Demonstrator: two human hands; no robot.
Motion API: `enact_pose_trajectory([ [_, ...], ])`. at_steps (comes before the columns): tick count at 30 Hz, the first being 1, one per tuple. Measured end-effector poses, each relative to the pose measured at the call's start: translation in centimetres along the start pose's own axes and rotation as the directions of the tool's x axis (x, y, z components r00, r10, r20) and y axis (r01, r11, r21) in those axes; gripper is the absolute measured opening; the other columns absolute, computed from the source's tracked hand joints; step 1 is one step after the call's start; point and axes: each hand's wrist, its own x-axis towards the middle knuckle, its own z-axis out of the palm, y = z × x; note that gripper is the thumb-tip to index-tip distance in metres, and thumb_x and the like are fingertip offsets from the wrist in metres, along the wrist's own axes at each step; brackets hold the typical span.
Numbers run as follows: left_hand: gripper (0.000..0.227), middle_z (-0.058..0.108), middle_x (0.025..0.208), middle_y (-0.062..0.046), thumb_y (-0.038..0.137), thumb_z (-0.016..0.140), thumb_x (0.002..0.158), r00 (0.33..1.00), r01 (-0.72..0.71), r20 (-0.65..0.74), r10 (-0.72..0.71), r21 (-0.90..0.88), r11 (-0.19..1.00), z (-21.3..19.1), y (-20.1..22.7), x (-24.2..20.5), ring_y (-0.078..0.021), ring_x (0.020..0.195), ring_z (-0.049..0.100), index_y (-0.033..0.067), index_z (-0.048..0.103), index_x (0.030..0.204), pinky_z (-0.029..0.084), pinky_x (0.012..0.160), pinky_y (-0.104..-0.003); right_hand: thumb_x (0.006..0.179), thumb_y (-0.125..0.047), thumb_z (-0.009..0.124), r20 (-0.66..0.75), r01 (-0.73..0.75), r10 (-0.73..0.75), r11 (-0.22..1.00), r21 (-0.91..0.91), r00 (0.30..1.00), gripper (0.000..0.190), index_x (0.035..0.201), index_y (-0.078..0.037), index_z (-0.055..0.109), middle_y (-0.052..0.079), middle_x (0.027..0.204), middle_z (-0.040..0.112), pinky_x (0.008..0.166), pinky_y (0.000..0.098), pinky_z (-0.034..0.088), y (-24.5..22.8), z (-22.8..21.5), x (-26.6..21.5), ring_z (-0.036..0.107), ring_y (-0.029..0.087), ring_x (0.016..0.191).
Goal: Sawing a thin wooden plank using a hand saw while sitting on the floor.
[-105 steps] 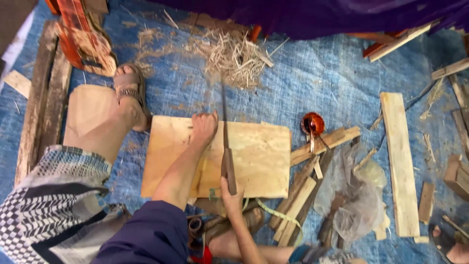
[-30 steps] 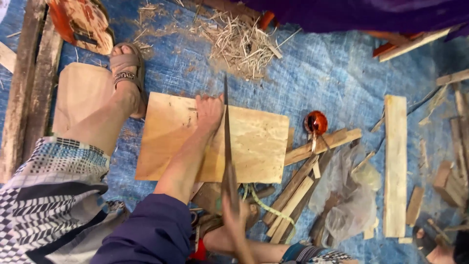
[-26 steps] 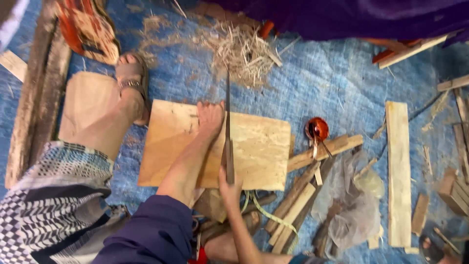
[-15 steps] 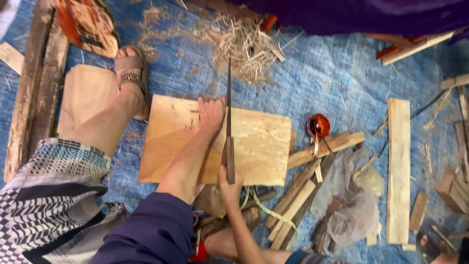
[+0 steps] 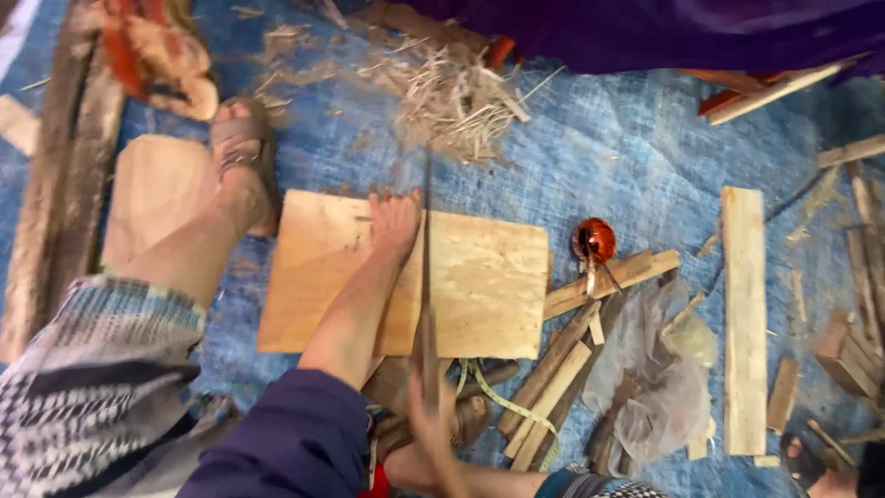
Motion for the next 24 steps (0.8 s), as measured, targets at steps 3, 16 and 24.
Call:
enact_pose_trajectory([
  [3, 0.034, 0.075, 0.078, -0.006, 0.03, 0.043, 0.107, 0.975, -0.121, -0.171, 0.141, 0.119, 0.986, 0.8, -0.2, -0.8, -0.03, 0.082, 0.066, 0.0166, 0.072, 0.094, 0.035, 0.091, -0.049, 0.085, -0.006, 0.072, -0.077, 0.005, 0.004, 0.995, 0.104, 0.997, 0.014, 0.073, 0.0, 0.069, 0.006, 0.063, 0.07, 0.052, 0.0288, 0.053, 3.4, -1.4, -5.6, 0.06, 0.015, 0.052],
  [16, 0.023, 0.069, 0.069, -0.006, 0.025, 0.048, 0.099, 0.889, -0.227, -0.363, 0.28, 0.184, 0.956, -0.6, -0.9, -1.5, -0.0291, 0.069, 0.062, 0.0209, 0.068, 0.087, 0.035, 0.076, -0.048, 0.085, -0.017, 0.079, -0.102, -0.001, 0.011, 0.995, 0.098, 0.995, 0.028, 0.064, -0.007, 0.064, -0.002, 0.056, 0.059, 0.041, 0.0241, 0.038, 8.3, -0.9, -3.2, 0.046, 0.009, 0.046],
  [24, 0.059, 0.048, 0.154, -0.023, 0.029, 0.047, 0.101, 0.839, -0.354, -0.424, 0.342, 0.053, 0.934, -0.1, -1.5, -6.4, -0.0417, 0.149, 0.035, 0.0016, 0.042, 0.153, 0.016, 0.124, -0.057, 0.09, -0.01, 0.073, -0.055, 0.099, -0.091, 0.979, 0.177, 0.994, 0.022, 0.072, -0.003, 0.064, 0.001, 0.057, 0.055, 0.048, 0.0279, 0.04, 10.9, 0.7, -2.9, 0.045, 0.013, 0.05],
])
